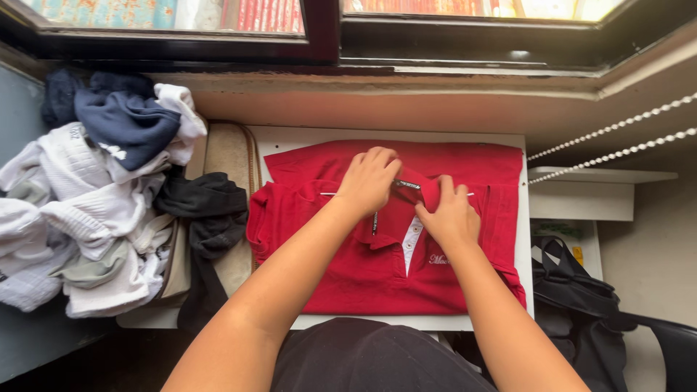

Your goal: The person picks up shirts and shorts from a chair and a bed, folds them one at a time on a white desk, and places them into a black duffel bag.

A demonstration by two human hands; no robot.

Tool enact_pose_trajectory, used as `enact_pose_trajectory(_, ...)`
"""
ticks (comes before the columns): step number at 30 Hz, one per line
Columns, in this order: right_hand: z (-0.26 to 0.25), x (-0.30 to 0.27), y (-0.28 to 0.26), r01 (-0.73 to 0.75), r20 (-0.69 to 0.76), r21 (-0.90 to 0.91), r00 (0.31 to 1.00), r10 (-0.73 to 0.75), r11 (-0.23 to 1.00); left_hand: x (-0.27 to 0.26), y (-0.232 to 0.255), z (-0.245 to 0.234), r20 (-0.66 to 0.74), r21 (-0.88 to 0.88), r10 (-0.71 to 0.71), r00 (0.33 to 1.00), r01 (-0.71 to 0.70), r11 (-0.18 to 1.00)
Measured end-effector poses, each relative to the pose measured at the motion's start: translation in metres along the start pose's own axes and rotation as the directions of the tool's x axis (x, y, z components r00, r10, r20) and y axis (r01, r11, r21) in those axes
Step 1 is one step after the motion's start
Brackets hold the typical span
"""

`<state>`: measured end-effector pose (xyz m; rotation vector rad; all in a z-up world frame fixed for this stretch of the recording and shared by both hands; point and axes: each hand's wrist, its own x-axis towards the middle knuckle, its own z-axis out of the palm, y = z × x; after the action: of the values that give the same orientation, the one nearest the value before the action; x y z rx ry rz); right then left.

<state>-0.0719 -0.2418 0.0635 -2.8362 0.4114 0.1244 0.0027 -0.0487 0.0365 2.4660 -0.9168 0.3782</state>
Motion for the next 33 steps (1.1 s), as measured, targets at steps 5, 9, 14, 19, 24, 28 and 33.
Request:
enact_pose_trajectory(5,0.044,0.015,0.048,0.018,-0.108,0.287,0.994,0.013,0.958,0.014,0.018,0.021,0.1,0.036,0.091,0.991,-0.095,0.995)
enact_pose_trajectory(9,0.028,-0.006,0.061,-0.217,0.219,0.976,0.967,0.131,-0.024,0.016,0.018,0.027,0.119,0.102,0.049,0.992,-0.061,0.993)
enact_pose_trajectory(14,0.006,-0.027,0.057,-0.308,0.465,0.825,0.847,0.257,-0.475,0.017,0.003,0.035,0.121,0.196,0.138,0.983,-0.16,0.968)
enact_pose_trajectory(19,0.009,-0.029,0.073,-0.345,0.514,0.733,0.846,0.146,-0.586,0.018,-0.003,0.021,0.176,0.155,0.205,0.963,-0.232,0.96)
enact_pose_trajectory(24,-0.006,-0.032,0.071,-0.393,0.436,0.857,0.897,0.066,-0.333,0.015,-0.007,0.023,0.241,0.122,0.256,0.936,-0.29,0.949)
enact_pose_trajectory(28,-0.022,-0.033,0.055,-0.377,0.351,0.899,0.925,0.147,0.224,0.009,-0.013,0.036,0.198,0.208,0.249,0.948,-0.289,0.934)
enact_pose_trajectory(33,-0.048,-0.048,0.015,-0.1,-0.011,0.073,0.995,0.101,0.992,0.015,-0.012,0.023,0.171,0.091,0.226,0.959,-0.244,0.965)
